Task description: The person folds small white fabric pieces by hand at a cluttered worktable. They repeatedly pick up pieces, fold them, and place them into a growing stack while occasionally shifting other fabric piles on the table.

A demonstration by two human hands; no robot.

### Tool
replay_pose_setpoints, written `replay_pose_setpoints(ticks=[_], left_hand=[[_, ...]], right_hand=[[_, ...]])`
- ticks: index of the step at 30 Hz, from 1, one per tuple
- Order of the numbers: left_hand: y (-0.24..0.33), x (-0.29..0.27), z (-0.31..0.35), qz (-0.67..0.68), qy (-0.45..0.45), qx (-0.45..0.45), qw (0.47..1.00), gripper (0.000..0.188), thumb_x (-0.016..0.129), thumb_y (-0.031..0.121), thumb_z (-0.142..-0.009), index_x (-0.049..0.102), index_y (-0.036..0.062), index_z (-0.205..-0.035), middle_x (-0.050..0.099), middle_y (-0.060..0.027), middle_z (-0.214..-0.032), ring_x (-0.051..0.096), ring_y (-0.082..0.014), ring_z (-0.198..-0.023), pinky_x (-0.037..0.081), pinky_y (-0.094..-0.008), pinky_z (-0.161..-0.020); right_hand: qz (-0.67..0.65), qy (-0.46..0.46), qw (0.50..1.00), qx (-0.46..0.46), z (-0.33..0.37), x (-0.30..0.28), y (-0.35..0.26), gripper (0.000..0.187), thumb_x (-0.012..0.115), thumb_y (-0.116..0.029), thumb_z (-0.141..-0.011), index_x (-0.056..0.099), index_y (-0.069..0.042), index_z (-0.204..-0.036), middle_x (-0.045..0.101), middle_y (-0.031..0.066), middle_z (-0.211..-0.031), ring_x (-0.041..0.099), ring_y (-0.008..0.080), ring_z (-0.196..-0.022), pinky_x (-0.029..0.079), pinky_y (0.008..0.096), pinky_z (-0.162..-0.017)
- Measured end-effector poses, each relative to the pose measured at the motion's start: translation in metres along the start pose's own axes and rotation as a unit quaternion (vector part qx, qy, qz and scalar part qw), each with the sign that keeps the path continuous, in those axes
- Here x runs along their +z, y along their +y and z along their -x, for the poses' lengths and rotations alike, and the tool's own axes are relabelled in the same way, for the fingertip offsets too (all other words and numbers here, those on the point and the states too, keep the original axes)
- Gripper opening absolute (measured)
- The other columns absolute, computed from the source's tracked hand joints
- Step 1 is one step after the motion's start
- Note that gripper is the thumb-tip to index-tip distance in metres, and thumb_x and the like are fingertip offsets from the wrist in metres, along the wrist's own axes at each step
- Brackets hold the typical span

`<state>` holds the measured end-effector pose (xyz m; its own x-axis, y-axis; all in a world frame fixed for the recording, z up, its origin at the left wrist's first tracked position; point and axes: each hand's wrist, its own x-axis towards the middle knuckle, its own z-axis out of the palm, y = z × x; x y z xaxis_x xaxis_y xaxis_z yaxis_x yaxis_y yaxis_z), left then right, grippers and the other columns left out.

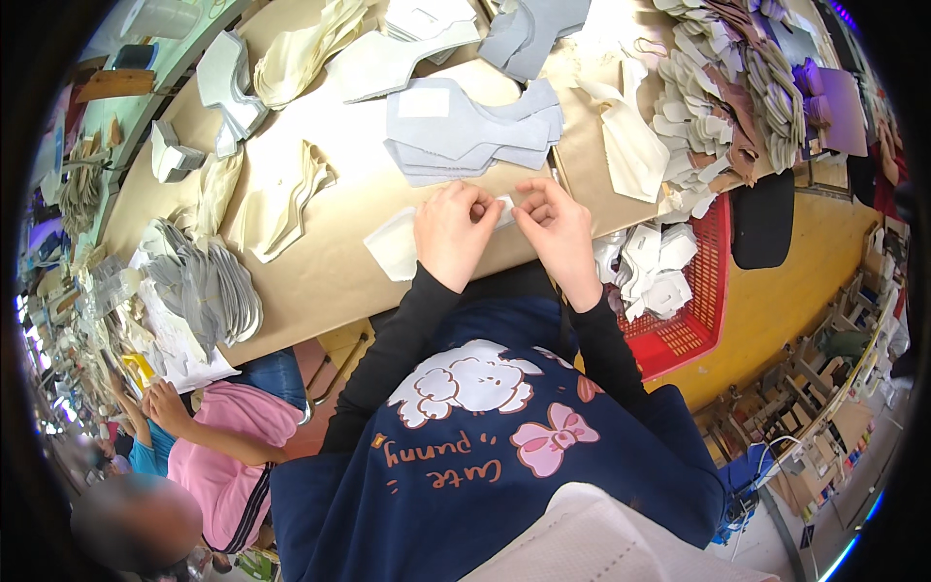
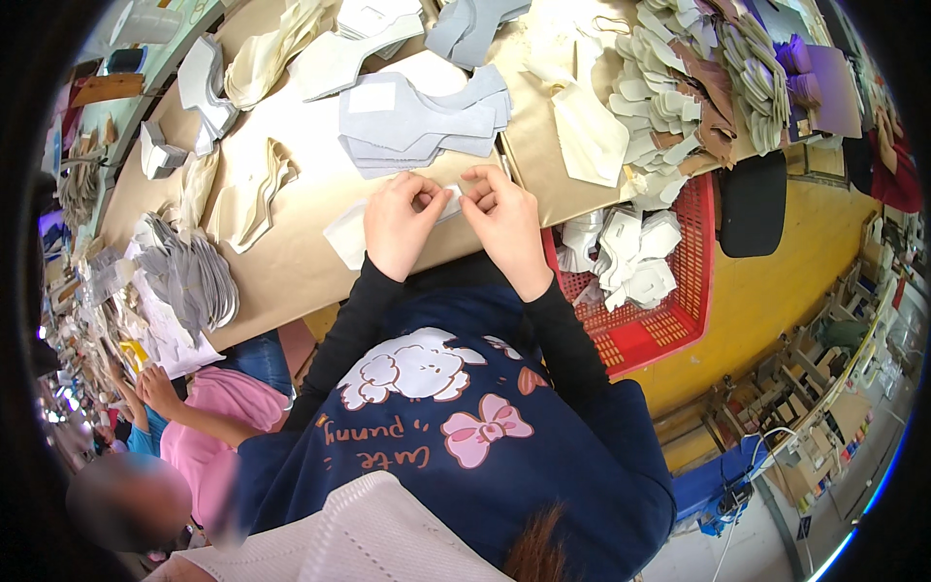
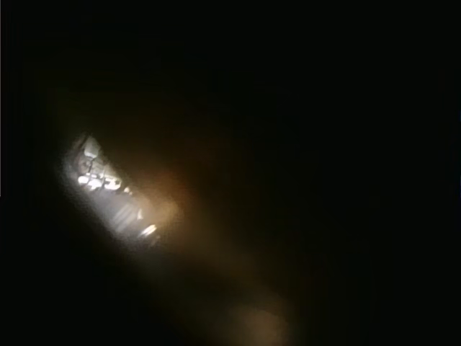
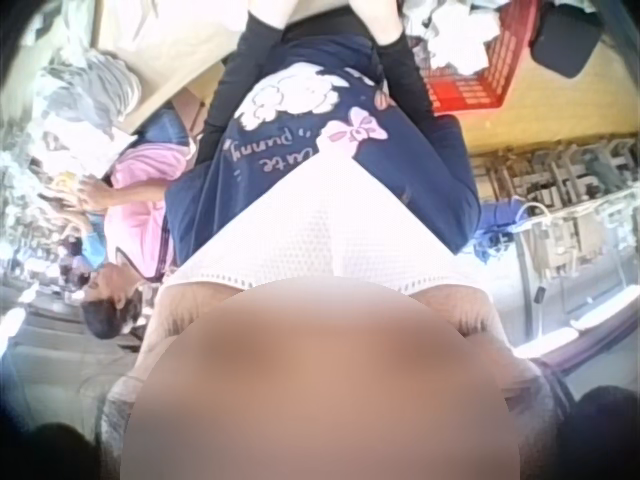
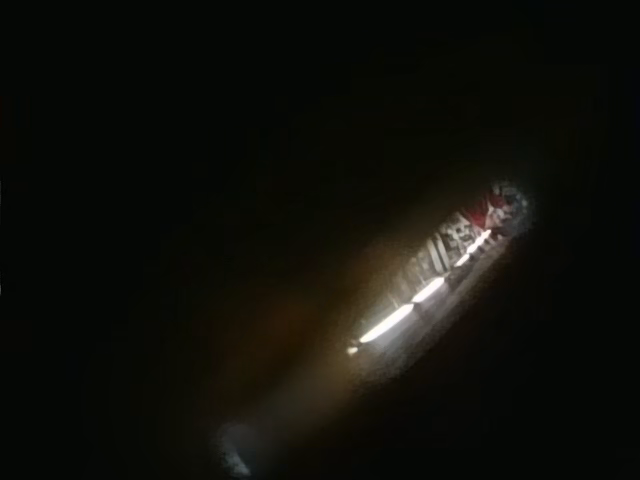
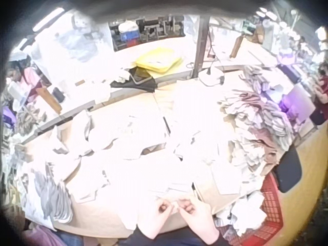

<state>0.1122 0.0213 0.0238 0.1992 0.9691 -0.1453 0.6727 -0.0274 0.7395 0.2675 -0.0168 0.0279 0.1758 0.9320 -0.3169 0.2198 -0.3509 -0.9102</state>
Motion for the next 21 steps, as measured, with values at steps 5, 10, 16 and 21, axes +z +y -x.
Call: replay_pose_setpoints(ticks=[5,10,16,21], left_hand=[[-0.002,0.004,0.002,-0.008,0.018,0.016,1.0,0.017,0.075,0.022,-0.081,0.068,0.0086,-0.073,0.062,-0.0036,-0.074,0.061,-0.025,-0.074,0.044,-0.0411,-0.069],[-0.003,0.009,0.007,-0.057,0.027,0.03,0.998,0.014,0.073,0.023,-0.083,0.066,0.0108,-0.08,0.062,-0.0017,-0.081,0.06,-0.024,-0.078,0.04,-0.0408,-0.072],[-0.005,0.008,0.02,-0.052,0.095,0.115,0.987,0.015,0.07,0.019,-0.087,0.065,0.0098,-0.098,0.063,-0.005,-0.097,0.059,-0.027,-0.091,0.041,-0.0397,-0.079],[-0.029,-0.017,0.048,-0.02,0.122,0.152,0.98,0.024,0.071,0.013,-0.087,0.067,0.0088,-0.11,0.064,-0.0068,-0.113,0.059,-0.0283,-0.106,0.042,-0.0414,-0.091]], right_hand=[[0.029,0.016,0.999,-0.011,0.002,0.003,-0.002,0.025,0.07,0.001,-0.085,0.064,0.001,-0.109,0.066,0.0025,-0.077,0.059,0.0056,-0.063,0.047,0.0228,-0.058],[0.082,0.031,0.996,-0.028,0.004,0.008,-0.007,0.026,0.071,-0.001,-0.083,0.064,0.0,-0.108,0.067,0.0071,-0.083,0.061,0.0106,-0.062,0.049,0.0262,-0.058],[0.317,0.083,0.933,-0.148,0.014,-0.001,-0.004,0.039,0.073,-0.019,-0.087,0.064,-0.012,-0.124,0.057,0.0109,-0.134,0.056,0.03,-0.12,0.045,0.0451,-0.098],[0.477,-0.041,0.843,-0.247,0.034,0.003,0.015,0.067,0.06,-0.047,-0.093,0.044,-0.022,-0.153,0.035,-0.0017,-0.162,0.02,0.0316,-0.153,0.007,0.056,-0.122]])
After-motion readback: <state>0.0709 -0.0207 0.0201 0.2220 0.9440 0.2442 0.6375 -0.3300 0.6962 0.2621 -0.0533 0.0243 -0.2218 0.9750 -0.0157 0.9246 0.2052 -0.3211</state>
